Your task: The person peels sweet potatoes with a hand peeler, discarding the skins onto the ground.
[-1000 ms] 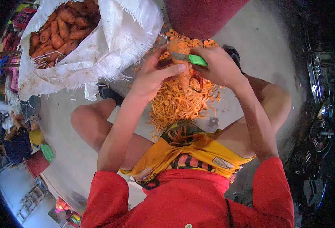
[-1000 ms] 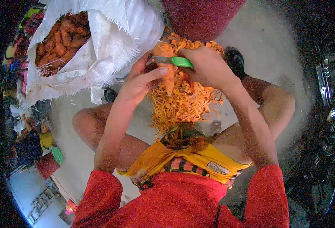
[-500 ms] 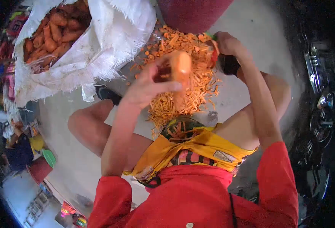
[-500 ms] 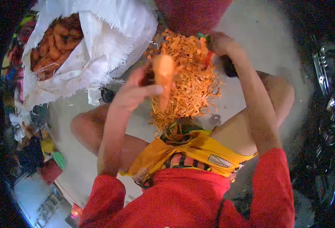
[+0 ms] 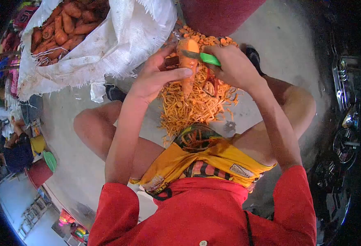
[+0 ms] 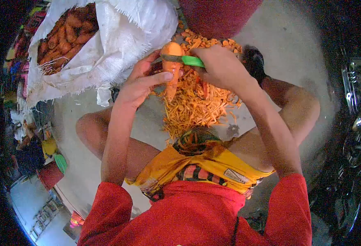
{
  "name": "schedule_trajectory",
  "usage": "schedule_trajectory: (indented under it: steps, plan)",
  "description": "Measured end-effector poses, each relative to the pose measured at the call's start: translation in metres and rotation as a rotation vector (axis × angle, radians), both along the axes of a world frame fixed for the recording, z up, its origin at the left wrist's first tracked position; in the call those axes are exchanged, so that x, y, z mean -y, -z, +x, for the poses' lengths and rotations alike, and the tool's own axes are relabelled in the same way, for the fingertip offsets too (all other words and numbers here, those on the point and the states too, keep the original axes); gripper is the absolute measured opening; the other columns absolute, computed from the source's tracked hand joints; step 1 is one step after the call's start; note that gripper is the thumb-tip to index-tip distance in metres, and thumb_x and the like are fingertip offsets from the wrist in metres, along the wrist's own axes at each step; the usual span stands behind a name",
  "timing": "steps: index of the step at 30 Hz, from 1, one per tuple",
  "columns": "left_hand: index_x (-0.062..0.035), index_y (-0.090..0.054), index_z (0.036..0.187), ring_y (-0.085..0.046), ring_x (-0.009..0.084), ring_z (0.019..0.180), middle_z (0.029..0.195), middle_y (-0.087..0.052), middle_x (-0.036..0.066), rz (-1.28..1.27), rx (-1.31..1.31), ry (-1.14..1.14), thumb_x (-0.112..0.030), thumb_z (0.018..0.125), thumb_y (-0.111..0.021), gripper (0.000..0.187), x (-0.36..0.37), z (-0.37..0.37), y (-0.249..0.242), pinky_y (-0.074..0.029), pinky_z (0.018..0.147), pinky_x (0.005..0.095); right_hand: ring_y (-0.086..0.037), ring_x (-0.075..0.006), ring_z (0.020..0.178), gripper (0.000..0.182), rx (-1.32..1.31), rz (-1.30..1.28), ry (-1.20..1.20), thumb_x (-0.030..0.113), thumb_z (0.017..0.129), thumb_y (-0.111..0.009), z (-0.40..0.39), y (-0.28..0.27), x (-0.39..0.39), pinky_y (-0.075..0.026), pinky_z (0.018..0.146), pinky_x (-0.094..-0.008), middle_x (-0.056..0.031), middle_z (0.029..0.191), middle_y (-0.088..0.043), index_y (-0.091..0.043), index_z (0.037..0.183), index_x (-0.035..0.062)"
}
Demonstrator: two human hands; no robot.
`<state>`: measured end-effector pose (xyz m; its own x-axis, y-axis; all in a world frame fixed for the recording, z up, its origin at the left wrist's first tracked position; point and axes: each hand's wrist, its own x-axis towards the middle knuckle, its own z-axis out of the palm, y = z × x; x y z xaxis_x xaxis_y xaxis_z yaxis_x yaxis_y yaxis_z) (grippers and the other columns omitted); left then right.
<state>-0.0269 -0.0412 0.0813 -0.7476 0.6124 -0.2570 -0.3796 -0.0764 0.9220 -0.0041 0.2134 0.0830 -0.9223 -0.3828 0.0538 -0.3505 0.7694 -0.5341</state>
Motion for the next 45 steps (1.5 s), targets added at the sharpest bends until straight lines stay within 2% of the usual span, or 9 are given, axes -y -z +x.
schedule_trajectory:
  steps: [7, 13, 17, 23, 29, 33, 35, 40, 45]
  plan:
    - [0.0000, -0.047, 0.147, -0.067, 0.0193, 0.114, 0.128, -0.067, 0.009, 0.020, 0.016, 0.150, -0.011, 0.081, -0.084, 0.076, -0.001, 0.008, -0.008, -0.050, 0.106, 0.0360, -0.066, -0.0462, 0.097, 0.033, 0.207, 0.243, 0.193, 0.026, 0.094, -0.069, -0.053, 0.067, -0.054, -0.051, 0.082, -0.0547, -0.0265, 0.098, -0.070, -0.066, 0.115, -0.0004]
    - [-0.0029, -0.057, 0.134, -0.066, 0.0153, 0.106, 0.115, -0.068, 0.004, -0.264, -0.271, -0.090, -0.005, 0.079, -0.088, 0.064, 0.006, -0.011, -0.001, -0.053, 0.096, 0.0316, -0.068, -0.0464, 0.094, 0.036, 0.220, 0.259, 0.209, 0.034, 0.093, -0.071, -0.036, 0.051, -0.058, -0.052, 0.080, -0.0544, -0.0268, 0.096, -0.071, -0.068, 0.102, -0.0011]
    - [-0.0030, -0.059, 0.128, -0.066, 0.0165, 0.106, 0.117, -0.067, 0.006, -0.084, -0.087, -0.311, -0.004, 0.079, -0.088, 0.057, 0.006, -0.017, 0.022, -0.056, 0.093, 0.0323, -0.065, -0.0460, 0.086, 0.035, 0.147, 0.169, 0.198, 0.034, 0.094, -0.072, -0.019, 0.031, -0.053, -0.049, 0.075, -0.0525, -0.0248, 0.093, -0.070, -0.066, 0.102, 0.0000]
    - [-0.0001, -0.054, 0.129, -0.069, 0.0289, 0.102, 0.115, -0.066, 0.014, 0.405, 0.577, -0.345, -0.029, 0.103, -0.063, 0.040, 0.000, -0.014, 0.009, -0.062, 0.088, 0.0435, -0.066, -0.0445, 0.086, 0.047, 0.140, 0.020, 0.050, 0.043, 0.092, -0.074, -0.012, -0.011, -0.028, -0.051, 0.075, -0.0505, -0.0277, 0.089, -0.068, -0.065, 0.103, -0.0026]
    - [-0.0017, -0.055, 0.130, -0.069, 0.0271, 0.102, 0.111, -0.066, 0.012, 0.345, 0.516, -0.257, -0.037, 0.106, -0.058, 0.043, -0.008, -0.010, 0.028, -0.062, 0.086, 0.0480, -0.064, -0.0402, 0.081, 0.034, 0.181, -0.056, -0.006, 0.032, 0.096, -0.072, -0.011, -0.013, -0.018, -0.049, 0.074, -0.0474, -0.0227, 0.085, -0.066, -0.064, 0.101, -0.0004]
    - [-0.0010, -0.055, 0.129, -0.070, 0.0253, 0.097, 0.108, -0.068, 0.012, 0.177, 0.386, -0.208, -0.035, 0.107, -0.055, 0.040, -0.024, 0.005, 0.005, -0.061, 0.085, 0.0436, -0.067, -0.0448, 0.084, 0.047, 0.112, -0.064, -0.010, 0.043, 0.092, -0.075, -0.017, 0.006, -0.022, -0.052, 0.074, -0.0517, -0.0269, 0.086, -0.068, -0.066, 0.098, -0.0030]
    - [-0.0010, -0.057, 0.126, -0.070, 0.0243, 0.094, 0.107, -0.069, 0.012, 0.122, 0.297, -0.164, -0.031, 0.107, -0.056, 0.035, -0.029, 0.006, 0.001, -0.061, 0.084, 0.0402, -0.065, -0.0387, 0.081, 0.037, 0.122, -0.036, -0.025, 0.034, 0.095, -0.073, -0.019, 0.008, -0.023, -0.049, 0.075, -0.0469, -0.0224, 0.086, -0.068, -0.064, 0.106, -0.0003]
    - [-0.0012, -0.065, 0.115, -0.068, 0.0127, 0.090, 0.107, -0.072, 0.005, -0.210, -0.310, -0.267, -0.016, 0.093, -0.079, 0.030, -0.028, 0.009, 0.009, -0.055, 0.084, 0.0280, -0.066, -0.0420, 0.083, 0.042, 0.126, -0.032, -0.045, 0.038, 0.094, -0.073, -0.018, 0.006, -0.021, -0.050, 0.076, -0.0497, -0.0254, 0.086, -0.067, -0.064, 0.104, -0.0018]
    - [-0.0018, -0.068, 0.108, -0.064, 0.0090, 0.090, 0.102, -0.072, 0.003, -0.271, -0.431, -0.334, -0.010, 0.083, -0.087, 0.032, -0.029, 0.010, 0.001, -0.052, 0.083, 0.0255, -0.067, -0.0438, 0.087, 0.041, 0.155, -0.056, -0.021, 0.038, 0.094, -0.071, -0.013, -0.004, -0.013, -0.051, 0.078, -0.0522, -0.0274, 0.088, -0.068, -0.065, 0.101, -0.0019]
